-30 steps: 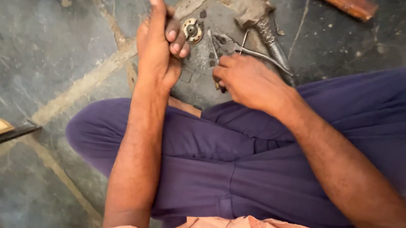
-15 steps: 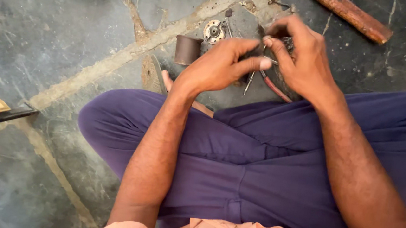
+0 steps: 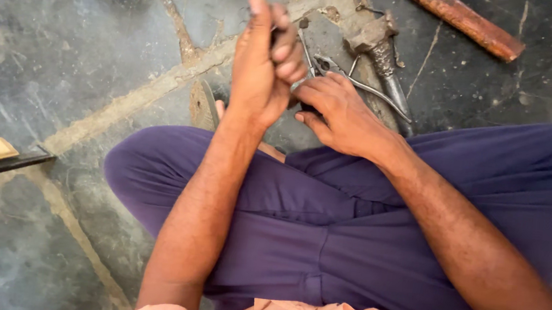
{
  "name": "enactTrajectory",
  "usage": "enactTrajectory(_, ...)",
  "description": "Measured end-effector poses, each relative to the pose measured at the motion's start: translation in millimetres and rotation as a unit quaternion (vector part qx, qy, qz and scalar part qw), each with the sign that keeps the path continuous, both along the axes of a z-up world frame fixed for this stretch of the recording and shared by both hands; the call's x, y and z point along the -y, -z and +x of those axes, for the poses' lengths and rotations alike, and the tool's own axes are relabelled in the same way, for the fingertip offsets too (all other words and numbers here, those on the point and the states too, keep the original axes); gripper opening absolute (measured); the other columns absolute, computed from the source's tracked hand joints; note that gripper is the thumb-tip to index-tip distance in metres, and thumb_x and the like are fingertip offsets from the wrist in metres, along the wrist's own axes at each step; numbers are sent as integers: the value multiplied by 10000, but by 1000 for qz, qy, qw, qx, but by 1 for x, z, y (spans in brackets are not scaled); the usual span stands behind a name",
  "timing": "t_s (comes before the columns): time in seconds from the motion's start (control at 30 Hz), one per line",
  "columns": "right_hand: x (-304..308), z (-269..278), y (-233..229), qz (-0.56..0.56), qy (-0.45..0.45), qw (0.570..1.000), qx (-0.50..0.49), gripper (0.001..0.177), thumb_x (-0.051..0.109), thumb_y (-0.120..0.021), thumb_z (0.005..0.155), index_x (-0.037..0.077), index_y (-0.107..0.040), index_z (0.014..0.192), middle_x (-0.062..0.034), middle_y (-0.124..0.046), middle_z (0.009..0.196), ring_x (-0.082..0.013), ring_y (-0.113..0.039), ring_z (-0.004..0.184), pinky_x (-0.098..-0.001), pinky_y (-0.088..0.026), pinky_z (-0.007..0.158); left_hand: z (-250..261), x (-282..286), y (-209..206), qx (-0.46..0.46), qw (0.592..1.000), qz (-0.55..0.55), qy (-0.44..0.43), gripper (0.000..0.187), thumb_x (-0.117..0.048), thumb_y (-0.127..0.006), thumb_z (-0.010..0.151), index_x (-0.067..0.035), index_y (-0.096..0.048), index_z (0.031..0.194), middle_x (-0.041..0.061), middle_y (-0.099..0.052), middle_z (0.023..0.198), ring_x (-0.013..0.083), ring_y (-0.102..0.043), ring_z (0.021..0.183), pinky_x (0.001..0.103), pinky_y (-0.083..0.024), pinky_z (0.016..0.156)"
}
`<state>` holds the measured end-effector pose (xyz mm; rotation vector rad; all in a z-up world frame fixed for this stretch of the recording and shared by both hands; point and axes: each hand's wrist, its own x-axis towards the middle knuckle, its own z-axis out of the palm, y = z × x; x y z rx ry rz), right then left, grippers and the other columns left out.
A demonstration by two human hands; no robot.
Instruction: The person sits on the floor and uses pliers to strip the insulation from a bundle of wires and manipulate a cylindrical electrical component. Another person sits nearby, using a hammer to work on a separate motor part.
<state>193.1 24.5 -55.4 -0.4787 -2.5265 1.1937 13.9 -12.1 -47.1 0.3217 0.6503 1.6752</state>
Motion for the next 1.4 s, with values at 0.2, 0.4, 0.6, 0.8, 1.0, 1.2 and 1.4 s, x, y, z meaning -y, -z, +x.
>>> enactTrajectory(0.2, -6, 2, 2, 91, 11, 996, -18, 173, 97, -688, 925, 55, -672, 1092, -104, -683, 991, -294, -652, 1033, -569, -333, 1154, -6, -10, 5, -568, 796, -126, -166, 577, -621, -499, 1079, -72, -601, 933, 20, -579, 760, 169, -547, 704, 361, -446, 612)
enactTrajectory(0.4, -36, 24, -10, 201, 110, 971, -62, 134, 54, -696, 941, 43, -668, 1072, -119, -666, 906, -276, -654, 886, -520, -432, 1186, 7, -4, -1, -746, 632, -164, 132, 667, -687, -465, 1019, -63, -655, 882, 56, -602, 706, 162, -522, 666, 407, -425, 601)
enactTrajectory(0.6, -50, 31, -13, -32, 205, 973, -104, 182, 52, -692, 1005, -4, -642, 1171, -93, -708, 1046, -242, -705, 1027, -418, -541, 1018, 16, 1, -24, -576, 766, -14, 283, 505, -468, -656, 1043, 17, -642, 906, 137, -572, 731, 190, -510, 706, 371, -455, 618)
enactTrajectory(0.8, -21, 5, -1, -117, 82, 989, -30, 184, 70, -682, 945, 28, -680, 1124, -113, -754, 1051, -243, -746, 1008, -373, -572, 914, 9, 0, -35, -768, 632, 13, -106, 391, -437, -563, 1145, -63, -674, 1123, 86, -713, 942, 162, -636, 852, 345, -525, 735)
enactTrajectory(1.0, 6, -3, 4, 1, 2, 999, -47, 210, 106, -686, 928, -7, -660, 1103, -173, -673, 1054, -358, -622, 1051, -486, -443, 981, 9, -2, -15, -111, 990, -75, -39, 483, -488, -506, 1100, -49, -609, 923, -25, -537, 655, 73, -496, 541, 261, -424, 477)
enactTrajectory(1.2, -10, 5, 7, 101, 9, 995, 18, 170, 19, -655, 871, 82, -718, 1015, -79, -700, 894, -276, -680, 976, -575, -373, 1114, -9, -7, 3, -497, 831, -160, -192, 521, -502, -498, 1130, -36, -606, 923, 25, -513, 709, 126, -462, 635, 334, -379, 584)
enactTrajectory(1.4, -32, 23, -13, 226, 152, 961, -39, 71, 48, -706, 1026, 26, -648, 1061, -118, -653, 947, -280, -666, 957, -526, -428, 1231, 13, -7, -13, -745, 643, -136, 118, 407, -453, -582, 1052, -74, -700, 957, 127, -684, 775, 284, -644, 716, 427, -477, 634)
